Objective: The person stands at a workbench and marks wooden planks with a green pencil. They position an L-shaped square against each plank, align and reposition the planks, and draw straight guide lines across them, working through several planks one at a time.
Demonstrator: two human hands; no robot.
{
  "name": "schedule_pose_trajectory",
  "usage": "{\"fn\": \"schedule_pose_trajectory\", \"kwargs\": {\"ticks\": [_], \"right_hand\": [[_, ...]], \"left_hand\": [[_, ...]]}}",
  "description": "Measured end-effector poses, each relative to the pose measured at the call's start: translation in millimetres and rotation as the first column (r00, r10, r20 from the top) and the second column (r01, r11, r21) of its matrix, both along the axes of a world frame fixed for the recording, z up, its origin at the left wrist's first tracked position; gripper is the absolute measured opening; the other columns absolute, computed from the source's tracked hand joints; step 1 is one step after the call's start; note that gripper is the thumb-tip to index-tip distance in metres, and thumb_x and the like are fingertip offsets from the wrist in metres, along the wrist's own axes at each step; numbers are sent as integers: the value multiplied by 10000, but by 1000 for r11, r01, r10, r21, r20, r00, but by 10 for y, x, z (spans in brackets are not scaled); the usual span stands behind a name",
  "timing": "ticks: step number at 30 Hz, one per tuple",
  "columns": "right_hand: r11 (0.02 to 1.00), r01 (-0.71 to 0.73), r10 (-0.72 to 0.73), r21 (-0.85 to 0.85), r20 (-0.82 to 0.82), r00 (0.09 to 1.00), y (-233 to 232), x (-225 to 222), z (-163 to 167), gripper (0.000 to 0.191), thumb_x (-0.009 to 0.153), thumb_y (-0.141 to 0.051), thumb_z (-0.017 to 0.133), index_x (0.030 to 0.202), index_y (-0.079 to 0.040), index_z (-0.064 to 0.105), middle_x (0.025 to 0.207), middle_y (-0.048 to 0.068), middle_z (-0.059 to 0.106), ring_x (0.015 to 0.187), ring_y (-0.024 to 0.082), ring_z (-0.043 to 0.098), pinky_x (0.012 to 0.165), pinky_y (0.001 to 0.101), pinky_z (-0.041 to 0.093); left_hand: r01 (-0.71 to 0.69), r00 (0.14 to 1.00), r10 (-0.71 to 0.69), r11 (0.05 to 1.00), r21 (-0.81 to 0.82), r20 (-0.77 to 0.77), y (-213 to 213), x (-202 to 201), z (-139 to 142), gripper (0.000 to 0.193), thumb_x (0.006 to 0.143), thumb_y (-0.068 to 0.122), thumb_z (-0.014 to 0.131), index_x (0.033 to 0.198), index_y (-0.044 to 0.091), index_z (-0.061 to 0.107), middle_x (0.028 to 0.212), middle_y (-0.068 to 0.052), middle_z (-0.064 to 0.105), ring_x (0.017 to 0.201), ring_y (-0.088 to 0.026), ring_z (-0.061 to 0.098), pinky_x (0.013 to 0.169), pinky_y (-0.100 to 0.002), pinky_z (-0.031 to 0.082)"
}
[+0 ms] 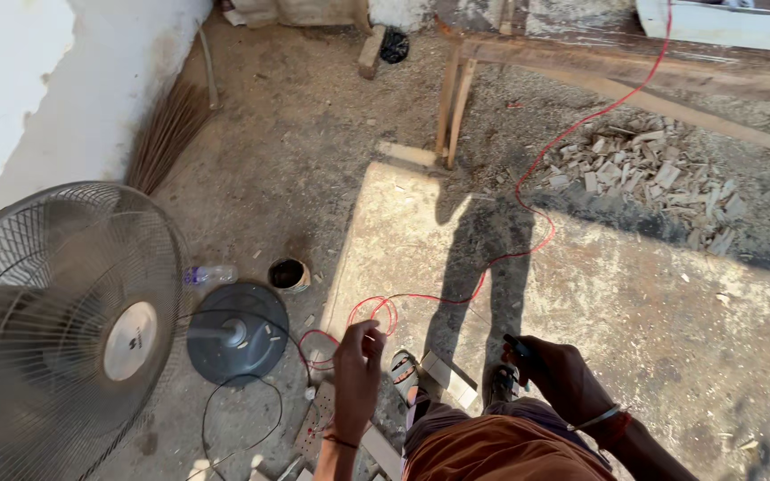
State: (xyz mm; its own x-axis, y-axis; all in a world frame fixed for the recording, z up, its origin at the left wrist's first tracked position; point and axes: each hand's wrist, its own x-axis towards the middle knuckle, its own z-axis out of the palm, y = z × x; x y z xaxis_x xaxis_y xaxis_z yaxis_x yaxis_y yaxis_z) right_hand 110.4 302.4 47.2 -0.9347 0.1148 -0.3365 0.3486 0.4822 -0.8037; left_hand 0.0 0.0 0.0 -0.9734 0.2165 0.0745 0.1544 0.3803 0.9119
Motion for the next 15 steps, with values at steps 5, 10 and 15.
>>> {"fn": "schedule_pose_trajectory", "kwargs": {"ticks": [5, 10, 15], "right_hand": [[977, 181, -174, -115, 67, 982, 54, 77, 79, 254, 971, -216, 628, 1100, -32, 746, 783, 60, 788, 587, 131, 677, 558, 323, 555], [961, 160, -186, -225, -101, 977, 663, 275, 117, 250, 1017, -216, 624, 982, 9, 726, 770, 61, 765, 652, 117, 737, 596, 278, 596], [920, 261, -298, -291, -92, 950, 1580, 773, 191, 173, 978, -179, 667, 989, -19, 731, 755, 59, 763, 650, 123, 742, 608, 271, 605]], "left_hand": [[235, 937, -273, 955, 182, 218, 1327, 653, -383, 322, 960, 103, 619, 1272, 35, 581, 1047, -117, 655, 795, -197, 670, 626, -334, 592], [519, 830, -528, 849, 97, 179, 2122, 745, -800, 261, 969, 137, 630, 1217, 56, 640, 979, -95, 735, 840, -168, 760, 694, -314, 609], [535, 675, -658, 748, 392, 335, 2895, 857, -820, 363, 974, 122, 650, 1316, 0, 637, 1111, -129, 796, 932, -175, 783, 828, -299, 621]]}}
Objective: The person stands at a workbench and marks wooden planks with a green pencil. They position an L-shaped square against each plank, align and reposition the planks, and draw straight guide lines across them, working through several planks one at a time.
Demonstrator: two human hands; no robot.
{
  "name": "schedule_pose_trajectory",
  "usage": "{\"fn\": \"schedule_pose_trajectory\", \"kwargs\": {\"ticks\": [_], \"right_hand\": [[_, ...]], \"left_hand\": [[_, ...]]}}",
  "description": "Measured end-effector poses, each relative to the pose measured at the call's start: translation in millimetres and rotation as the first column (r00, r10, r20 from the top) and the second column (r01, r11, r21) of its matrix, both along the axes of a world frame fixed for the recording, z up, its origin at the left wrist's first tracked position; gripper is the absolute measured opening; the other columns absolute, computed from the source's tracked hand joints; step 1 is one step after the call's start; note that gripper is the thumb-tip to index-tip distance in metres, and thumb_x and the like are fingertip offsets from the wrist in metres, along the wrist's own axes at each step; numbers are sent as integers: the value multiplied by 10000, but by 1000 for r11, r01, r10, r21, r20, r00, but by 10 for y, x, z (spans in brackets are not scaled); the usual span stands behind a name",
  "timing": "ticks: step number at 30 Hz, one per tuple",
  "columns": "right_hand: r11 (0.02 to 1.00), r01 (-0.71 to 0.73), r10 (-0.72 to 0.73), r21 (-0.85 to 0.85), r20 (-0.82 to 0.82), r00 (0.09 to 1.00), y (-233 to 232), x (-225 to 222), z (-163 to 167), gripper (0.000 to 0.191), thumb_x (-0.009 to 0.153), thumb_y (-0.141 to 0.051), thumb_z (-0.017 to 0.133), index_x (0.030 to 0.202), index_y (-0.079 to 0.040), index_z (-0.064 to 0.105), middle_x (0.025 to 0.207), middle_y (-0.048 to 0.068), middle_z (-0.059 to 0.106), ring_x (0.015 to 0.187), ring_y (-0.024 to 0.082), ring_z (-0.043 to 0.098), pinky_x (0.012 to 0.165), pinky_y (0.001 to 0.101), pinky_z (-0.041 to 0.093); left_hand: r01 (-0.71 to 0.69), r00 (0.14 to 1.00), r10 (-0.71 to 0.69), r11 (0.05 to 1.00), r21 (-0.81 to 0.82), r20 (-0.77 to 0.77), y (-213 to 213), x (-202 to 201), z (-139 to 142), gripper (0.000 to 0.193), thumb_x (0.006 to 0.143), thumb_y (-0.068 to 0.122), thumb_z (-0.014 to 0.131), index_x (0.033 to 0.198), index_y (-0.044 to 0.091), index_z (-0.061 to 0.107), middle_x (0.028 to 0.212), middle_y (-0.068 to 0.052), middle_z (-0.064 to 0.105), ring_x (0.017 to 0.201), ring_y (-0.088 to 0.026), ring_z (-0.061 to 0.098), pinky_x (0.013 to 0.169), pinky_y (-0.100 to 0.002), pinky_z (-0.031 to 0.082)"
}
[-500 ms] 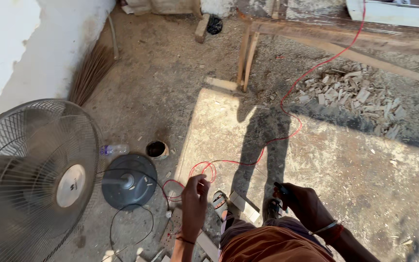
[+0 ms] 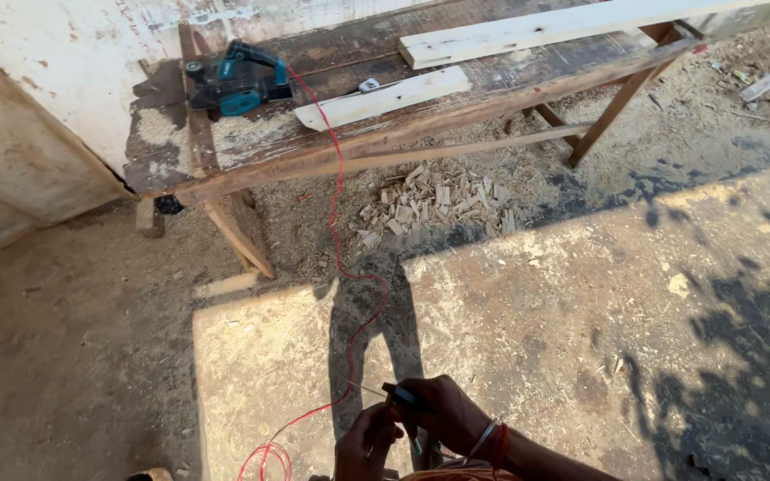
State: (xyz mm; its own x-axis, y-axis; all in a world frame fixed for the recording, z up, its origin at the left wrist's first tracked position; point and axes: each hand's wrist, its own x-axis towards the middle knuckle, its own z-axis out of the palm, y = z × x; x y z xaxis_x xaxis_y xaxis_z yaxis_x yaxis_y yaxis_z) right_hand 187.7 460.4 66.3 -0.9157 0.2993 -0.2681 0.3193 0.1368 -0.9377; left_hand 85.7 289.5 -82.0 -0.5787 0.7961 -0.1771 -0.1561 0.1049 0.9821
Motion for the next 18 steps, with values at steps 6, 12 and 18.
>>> {"fn": "schedule_pose_trajectory", "kwargs": {"ticks": [6, 12, 18], "right_hand": [[951, 305, -306, -57, -12, 952, 929, 589, 217, 160, 917, -156, 713, 1004, -23, 732, 736, 24, 693, 611, 102, 596, 544, 274, 477], [876, 476, -481, -78, -80, 873, 1629, 776, 166, 211, 922, -230, 736, 1001, -34, 728, 767, 15, 688, 679, 90, 638, 597, 250, 532], [826, 563, -561, 9, 85, 823, 2633, 470, 141, 231, 937, -260, 706, 1004, -44, 753, 703, 43, 689, 587, 115, 607, 516, 270, 476]], "left_hand": [[101, 937, -123, 992, 82, 327, 1171, 368, 717, 399, 941, 110, 670, 1315, -10, 599, 1132, -131, 765, 924, -163, 758, 808, -303, 616], [333, 932, -332, 943, 18, 146, 2220, 387, 1176, 271, 957, 97, 684, 1191, -36, 659, 982, -86, 761, 773, -103, 679, 688, -255, 560], [427, 899, -432, 901, -82, -68, 3401, -17, 1314, 201, 976, 147, 682, 1125, 13, 688, 860, -61, 746, 668, -93, 661, 586, -252, 530]]}}
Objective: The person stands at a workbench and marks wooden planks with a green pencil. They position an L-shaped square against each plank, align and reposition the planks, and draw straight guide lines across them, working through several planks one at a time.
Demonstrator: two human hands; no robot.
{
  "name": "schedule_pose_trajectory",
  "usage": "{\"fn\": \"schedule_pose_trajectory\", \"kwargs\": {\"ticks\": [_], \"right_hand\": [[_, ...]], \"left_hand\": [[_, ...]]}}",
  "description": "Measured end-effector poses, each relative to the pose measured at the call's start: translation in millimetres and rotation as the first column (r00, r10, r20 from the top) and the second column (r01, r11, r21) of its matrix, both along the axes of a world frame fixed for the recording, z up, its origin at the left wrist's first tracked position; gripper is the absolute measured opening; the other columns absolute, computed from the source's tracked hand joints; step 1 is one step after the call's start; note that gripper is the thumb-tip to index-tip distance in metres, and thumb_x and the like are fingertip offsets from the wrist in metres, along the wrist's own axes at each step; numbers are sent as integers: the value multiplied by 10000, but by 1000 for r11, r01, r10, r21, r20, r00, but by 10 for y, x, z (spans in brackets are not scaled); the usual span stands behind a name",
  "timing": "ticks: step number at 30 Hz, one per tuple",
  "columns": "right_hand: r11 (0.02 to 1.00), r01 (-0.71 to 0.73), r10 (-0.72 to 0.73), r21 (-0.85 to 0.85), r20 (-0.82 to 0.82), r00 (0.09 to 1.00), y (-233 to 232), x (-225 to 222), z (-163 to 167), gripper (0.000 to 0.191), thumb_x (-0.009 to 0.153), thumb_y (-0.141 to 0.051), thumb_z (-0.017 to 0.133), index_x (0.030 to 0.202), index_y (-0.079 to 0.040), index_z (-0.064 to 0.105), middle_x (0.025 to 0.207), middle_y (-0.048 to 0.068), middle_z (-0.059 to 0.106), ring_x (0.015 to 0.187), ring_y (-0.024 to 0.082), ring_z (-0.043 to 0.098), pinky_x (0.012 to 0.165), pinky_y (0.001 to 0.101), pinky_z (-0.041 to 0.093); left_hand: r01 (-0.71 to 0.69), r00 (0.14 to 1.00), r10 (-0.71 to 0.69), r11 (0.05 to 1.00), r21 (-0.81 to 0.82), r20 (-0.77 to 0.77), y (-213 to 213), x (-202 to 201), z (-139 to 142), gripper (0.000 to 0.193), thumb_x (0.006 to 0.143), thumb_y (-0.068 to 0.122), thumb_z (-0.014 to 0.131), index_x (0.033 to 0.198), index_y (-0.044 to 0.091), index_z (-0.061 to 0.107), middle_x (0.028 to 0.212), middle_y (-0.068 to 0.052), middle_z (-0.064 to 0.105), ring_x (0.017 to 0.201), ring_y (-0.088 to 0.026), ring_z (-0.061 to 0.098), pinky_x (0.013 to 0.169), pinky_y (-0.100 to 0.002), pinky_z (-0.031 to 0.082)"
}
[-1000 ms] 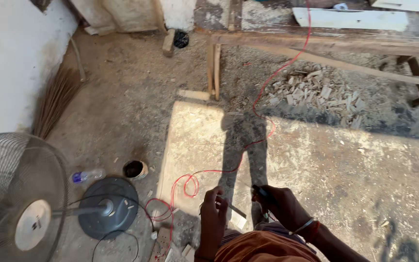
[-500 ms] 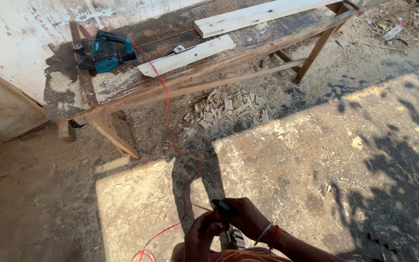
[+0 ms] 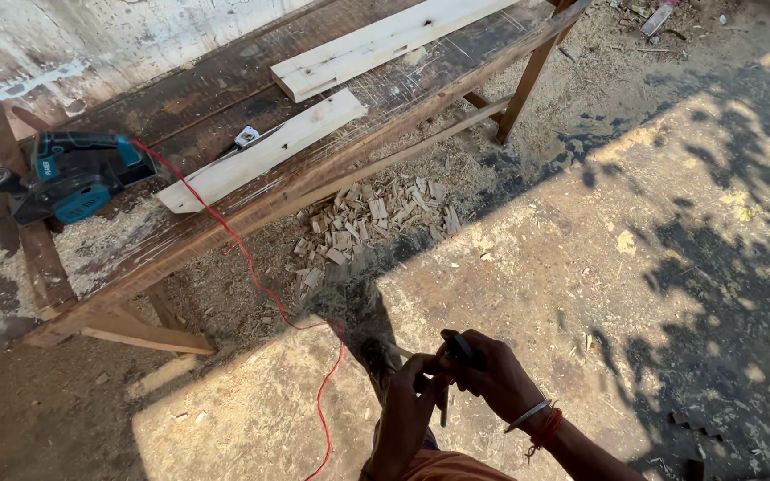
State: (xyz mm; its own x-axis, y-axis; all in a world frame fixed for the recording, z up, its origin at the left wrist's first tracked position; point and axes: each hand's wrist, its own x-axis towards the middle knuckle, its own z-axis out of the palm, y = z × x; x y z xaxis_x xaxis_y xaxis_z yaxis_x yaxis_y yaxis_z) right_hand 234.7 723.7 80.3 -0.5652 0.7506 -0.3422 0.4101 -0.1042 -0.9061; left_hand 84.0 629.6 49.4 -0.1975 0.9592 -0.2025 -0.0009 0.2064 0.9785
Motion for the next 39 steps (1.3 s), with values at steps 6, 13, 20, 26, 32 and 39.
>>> {"fn": "schedule_pose_trajectory", "kwargs": {"ticks": [6, 13, 20, 26, 32, 39], "right_hand": [[997, -51, 50, 58, 34, 998, 1235, -683, 65, 290, 948, -307, 663, 1084, -61, 733, 712, 11, 712, 588, 86, 631, 522, 253, 515], [980, -127, 117, 151, 72, 990, 2590, -1676, 555, 454, 969, -399, 625, 1194, -9, 683, 691, 46, 689, 555, 102, 605, 494, 270, 508], [975, -197, 212, 100, -165, 963, 3694, -2346, 495, 540, 973, -422, 541, 1314, -12, 621, 926, 78, 780, 662, 137, 744, 527, 298, 615], [942, -212, 93, -259, -406, 909, 4766, -2705, 46, 512, 991, -369, 531, 1320, 20, 585, 1016, 172, 774, 737, 226, 775, 602, 345, 648], [723, -152, -146, -674, -364, 920, 5464, -2868, -180, 465, 1014, -305, 531, 1289, 66, 582, 1129, 200, 766, 809, 236, 709, 663, 369, 624], [736, -296, 20, -609, -417, 909, 6043, -3202, -421, 497, 1038, -333, 522, 1237, 106, 645, 1101, 227, 729, 880, 250, 742, 767, 375, 653]], "left_hand": [[-51, 998, 51, 999, -10, 30, 1118, -615, 43, 218, 984, 203, 665, 1104, 24, 693, 877, -55, 757, 675, -96, 701, 580, -266, 552], [-102, 987, 111, 991, 82, -120, 2189, -1557, 328, 278, 993, 279, 658, 1110, 30, 703, 807, -79, 743, 613, -123, 682, 557, -287, 539], [-393, 911, 398, 917, 68, -103, 2833, -2235, 98, 297, 971, 258, 673, 1115, 0, 703, 887, -83, 794, 796, -140, 750, 699, -301, 608], [-672, 734, 632, 730, -126, -249, 3542, -2417, -433, 247, 901, 211, 695, 1069, 32, 719, 891, -98, 807, 842, -206, 802, 794, -349, 623], [-393, 280, 603, 782, 484, -747, 4264, -2282, -287, 219, 1033, 284, 507, 1072, 82, 582, 888, -135, 720, 904, -346, 695, 854, -541, 509], [-558, 642, 394, 828, -49, -657, 4788, -2686, -35, 328, 1044, 382, 428, 1095, 89, 564, 646, -119, 669, 575, -283, 677, 556, -462, 525]]}}
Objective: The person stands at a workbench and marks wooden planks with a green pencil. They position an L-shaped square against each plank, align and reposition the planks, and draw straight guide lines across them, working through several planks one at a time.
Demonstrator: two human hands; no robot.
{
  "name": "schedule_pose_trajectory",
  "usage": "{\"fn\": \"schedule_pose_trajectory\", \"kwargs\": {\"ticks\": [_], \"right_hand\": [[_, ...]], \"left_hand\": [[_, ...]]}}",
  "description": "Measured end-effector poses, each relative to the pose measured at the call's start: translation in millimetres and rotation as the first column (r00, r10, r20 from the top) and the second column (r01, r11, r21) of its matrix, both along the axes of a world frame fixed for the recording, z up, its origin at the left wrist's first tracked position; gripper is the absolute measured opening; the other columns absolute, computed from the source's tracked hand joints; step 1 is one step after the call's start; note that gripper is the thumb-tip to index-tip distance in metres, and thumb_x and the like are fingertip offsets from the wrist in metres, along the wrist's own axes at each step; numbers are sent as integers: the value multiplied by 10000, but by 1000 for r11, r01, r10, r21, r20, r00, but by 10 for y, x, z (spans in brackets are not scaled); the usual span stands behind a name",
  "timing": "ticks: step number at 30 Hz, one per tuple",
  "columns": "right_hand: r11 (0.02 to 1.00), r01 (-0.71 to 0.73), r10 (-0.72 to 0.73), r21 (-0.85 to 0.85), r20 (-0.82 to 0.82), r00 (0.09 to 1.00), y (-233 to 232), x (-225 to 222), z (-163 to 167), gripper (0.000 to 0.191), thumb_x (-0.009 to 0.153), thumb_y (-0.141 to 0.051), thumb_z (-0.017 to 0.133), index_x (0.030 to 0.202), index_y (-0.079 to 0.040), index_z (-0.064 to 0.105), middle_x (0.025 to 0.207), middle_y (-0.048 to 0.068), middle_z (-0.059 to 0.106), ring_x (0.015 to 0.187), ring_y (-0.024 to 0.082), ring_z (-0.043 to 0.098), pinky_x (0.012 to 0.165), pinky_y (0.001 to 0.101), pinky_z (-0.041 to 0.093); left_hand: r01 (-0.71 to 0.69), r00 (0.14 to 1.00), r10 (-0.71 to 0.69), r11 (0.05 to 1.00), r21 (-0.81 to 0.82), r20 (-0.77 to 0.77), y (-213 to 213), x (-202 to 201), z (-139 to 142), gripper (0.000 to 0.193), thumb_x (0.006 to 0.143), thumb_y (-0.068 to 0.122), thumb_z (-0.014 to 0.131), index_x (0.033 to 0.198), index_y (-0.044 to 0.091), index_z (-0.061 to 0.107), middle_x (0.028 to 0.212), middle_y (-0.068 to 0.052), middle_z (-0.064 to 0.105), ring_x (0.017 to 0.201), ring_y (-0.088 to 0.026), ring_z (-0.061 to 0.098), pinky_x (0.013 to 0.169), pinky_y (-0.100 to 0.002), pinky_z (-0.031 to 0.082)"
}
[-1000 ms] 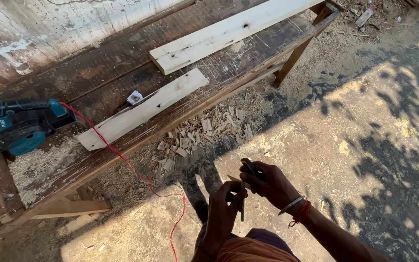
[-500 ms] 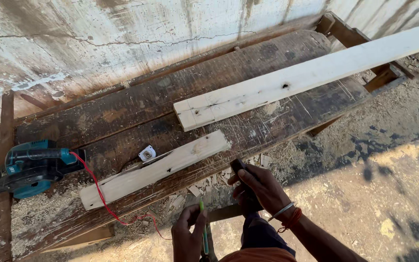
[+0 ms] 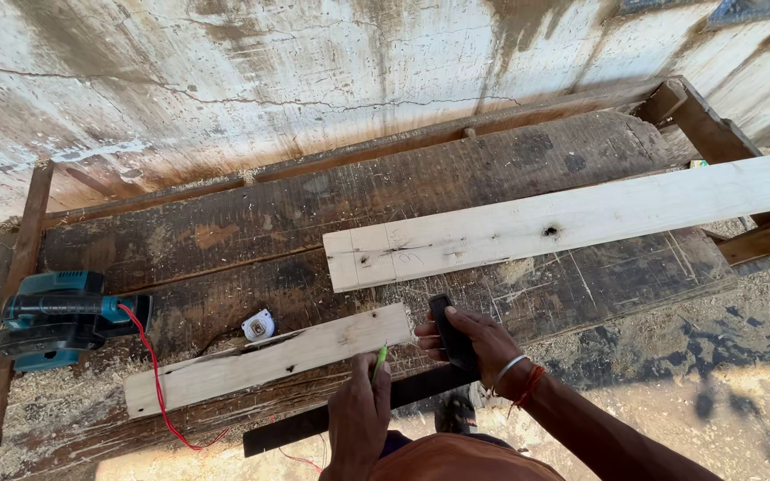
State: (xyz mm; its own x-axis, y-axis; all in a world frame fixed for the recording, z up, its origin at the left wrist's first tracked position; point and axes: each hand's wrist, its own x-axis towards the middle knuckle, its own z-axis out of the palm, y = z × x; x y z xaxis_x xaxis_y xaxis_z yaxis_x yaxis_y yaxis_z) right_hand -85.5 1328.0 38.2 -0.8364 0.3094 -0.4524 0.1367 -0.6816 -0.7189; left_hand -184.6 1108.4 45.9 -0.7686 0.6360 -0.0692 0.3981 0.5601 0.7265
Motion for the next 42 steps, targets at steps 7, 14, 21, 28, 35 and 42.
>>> {"fn": "schedule_pose_trajectory", "kwargs": {"ticks": [7, 14, 21, 28, 35, 42], "right_hand": [[813, -165, 13, 558, 266, 964, 38, -498, -434, 501, 964, -404, 557, 1329, -69, 634, 1174, 152, 759, 1024, 258, 773, 886, 432, 669], [-168, -646, 180, 745, 667, 723, -359, -851, -1030, 958, 767, -396, 877, 1512, -229, 298, 1649, 100, 160, 1528, 367, 172, 1176, 562, 329], [-165, -527, 126, 833, 548, 827, -438, -763, -1144, 916, 762, -323, 861, 1523, -218, 362, 1650, 110, 258, 1501, 367, 255, 1222, 533, 322], [226, -428, -94, 875, 457, 885, -544, -494, -728, 621, 978, -470, 604, 1514, -222, 415, 1638, 72, 384, 1416, 302, 502, 1147, 483, 489], [-271, -156, -87, 950, 137, 987, -219, -688, -210, 756, 858, -316, 727, 1515, -111, 414, 1597, 193, 370, 1444, 389, 382, 1121, 535, 460], [-409, -219, 93, 886, 279, 956, 195, -302, -298, 510, 917, -184, 714, 1393, -122, 545, 1538, 136, 449, 1440, 353, 423, 1076, 481, 526]], "left_hand": [[-130, 991, 132, 985, -116, 12, 158, -1253, -81, 356, 1078, 401, 369, 1120, 128, 594, 622, -125, 656, 484, -288, 622, 420, -423, 486], [-158, 932, 144, 987, -15, -333, 163, -2574, -469, 346, 1100, 354, 448, 1160, 45, 591, 712, -154, 664, 584, -324, 654, 476, -473, 493], [-125, 926, 91, 990, -71, -368, 192, -3125, -957, 334, 1112, 342, 493, 1156, 30, 603, 764, -191, 690, 692, -386, 691, 577, -534, 527], [-104, 940, 104, 994, 19, -324, 185, -3036, -885, 353, 1135, 353, 463, 1164, 22, 580, 753, -180, 678, 643, -346, 691, 531, -490, 526], [118, 959, -125, 992, -45, -253, 434, -2286, -299, 340, 1084, 397, 418, 1137, 110, 593, 676, -142, 682, 601, -331, 698, 538, -494, 548], [129, 971, -152, 983, -133, -186, 831, -1246, -165, 323, 1053, 406, 446, 1126, 124, 586, 714, -179, 719, 714, -410, 706, 647, -556, 539]]}}
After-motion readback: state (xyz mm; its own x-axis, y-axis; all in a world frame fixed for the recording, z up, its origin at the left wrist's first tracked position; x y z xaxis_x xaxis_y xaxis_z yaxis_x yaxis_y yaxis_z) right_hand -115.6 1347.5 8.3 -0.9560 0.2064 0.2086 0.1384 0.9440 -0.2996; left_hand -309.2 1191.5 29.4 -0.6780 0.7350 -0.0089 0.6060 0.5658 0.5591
